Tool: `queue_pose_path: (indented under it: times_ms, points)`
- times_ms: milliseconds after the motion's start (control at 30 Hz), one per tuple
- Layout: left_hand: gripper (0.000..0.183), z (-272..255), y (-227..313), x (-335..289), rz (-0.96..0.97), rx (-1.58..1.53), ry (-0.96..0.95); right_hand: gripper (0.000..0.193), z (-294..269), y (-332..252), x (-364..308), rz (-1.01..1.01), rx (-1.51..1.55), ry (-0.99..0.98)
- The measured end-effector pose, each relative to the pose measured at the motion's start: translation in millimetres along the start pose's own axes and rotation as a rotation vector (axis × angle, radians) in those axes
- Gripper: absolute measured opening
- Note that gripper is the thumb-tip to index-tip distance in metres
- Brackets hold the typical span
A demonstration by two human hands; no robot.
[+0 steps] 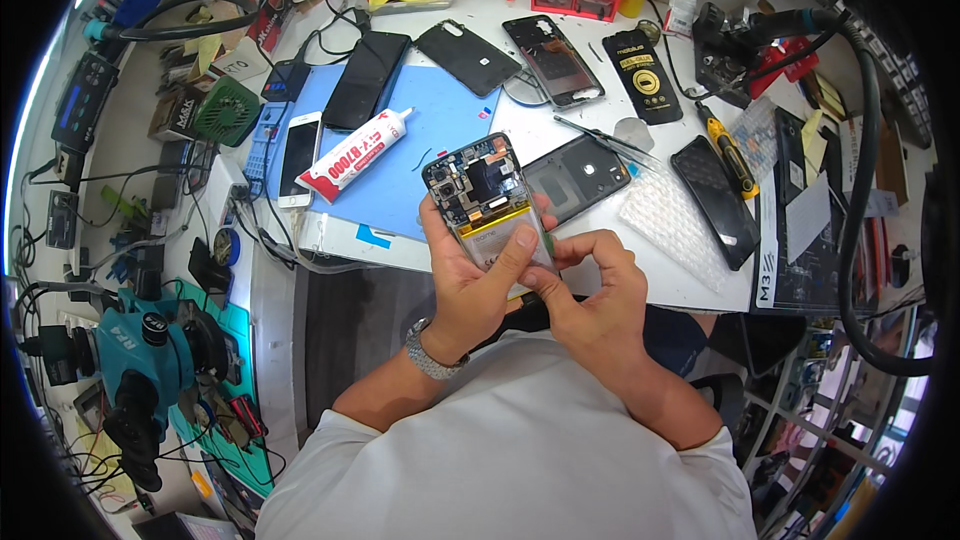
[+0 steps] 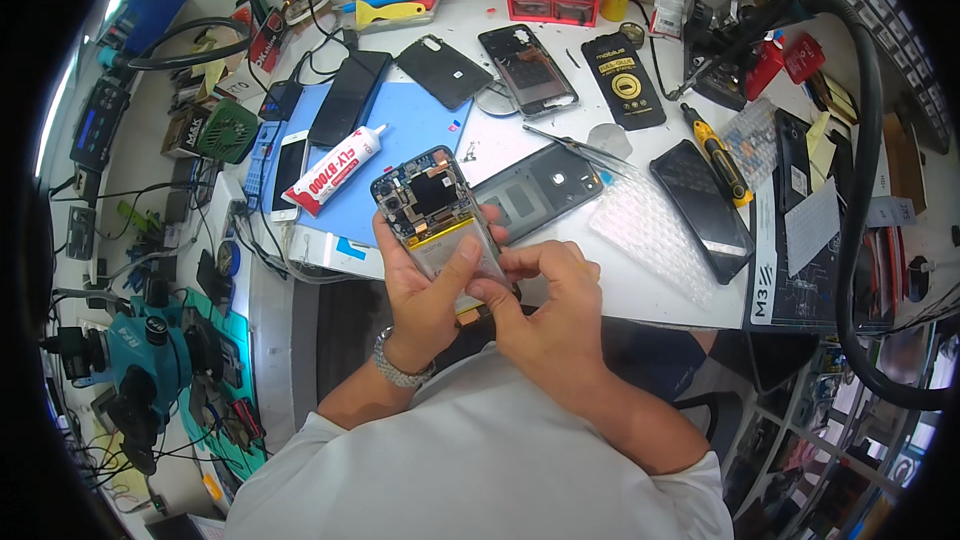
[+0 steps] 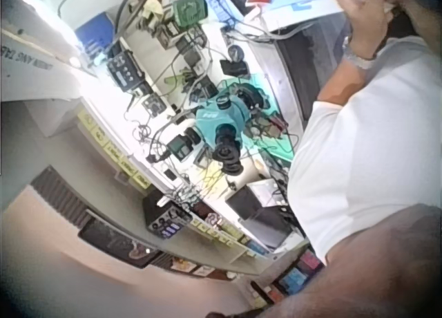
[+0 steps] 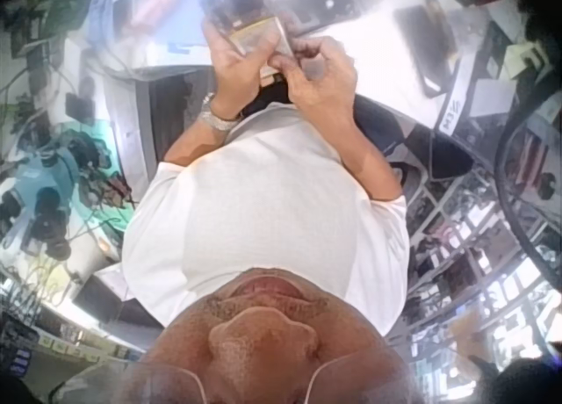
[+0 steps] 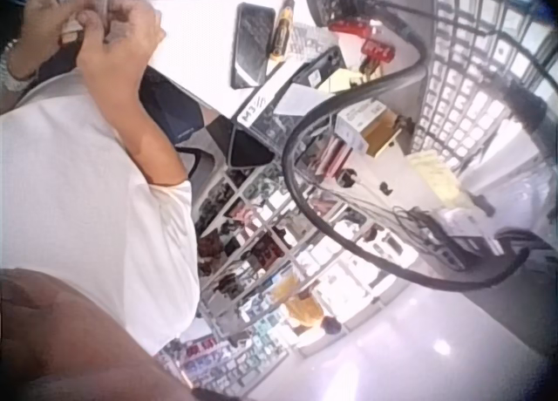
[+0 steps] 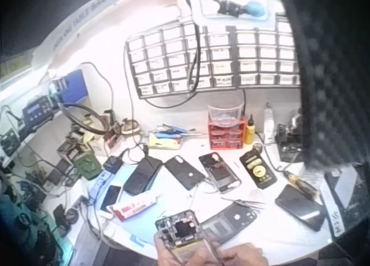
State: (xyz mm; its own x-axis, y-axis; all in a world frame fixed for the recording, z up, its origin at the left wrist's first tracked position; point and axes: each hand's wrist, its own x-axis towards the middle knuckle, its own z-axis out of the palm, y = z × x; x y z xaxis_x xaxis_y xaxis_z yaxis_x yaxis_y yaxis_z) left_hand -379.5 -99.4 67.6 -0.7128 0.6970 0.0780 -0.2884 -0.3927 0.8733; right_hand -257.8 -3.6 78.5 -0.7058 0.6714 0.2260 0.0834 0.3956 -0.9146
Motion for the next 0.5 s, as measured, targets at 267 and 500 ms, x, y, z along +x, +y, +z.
queue_pose_path:
  times_ms: [267,500]
  points:
    - [0.086,-21,-3,5,-0.025,-0.188,-0.093,0.063,-2,-15,-3,-0.079,-0.189,-0.052]
    - [0.105,-23,-5,2,-0.059,-0.231,-0.168,0.075,5,-17,-2,-0.041,-0.243,-0.087]
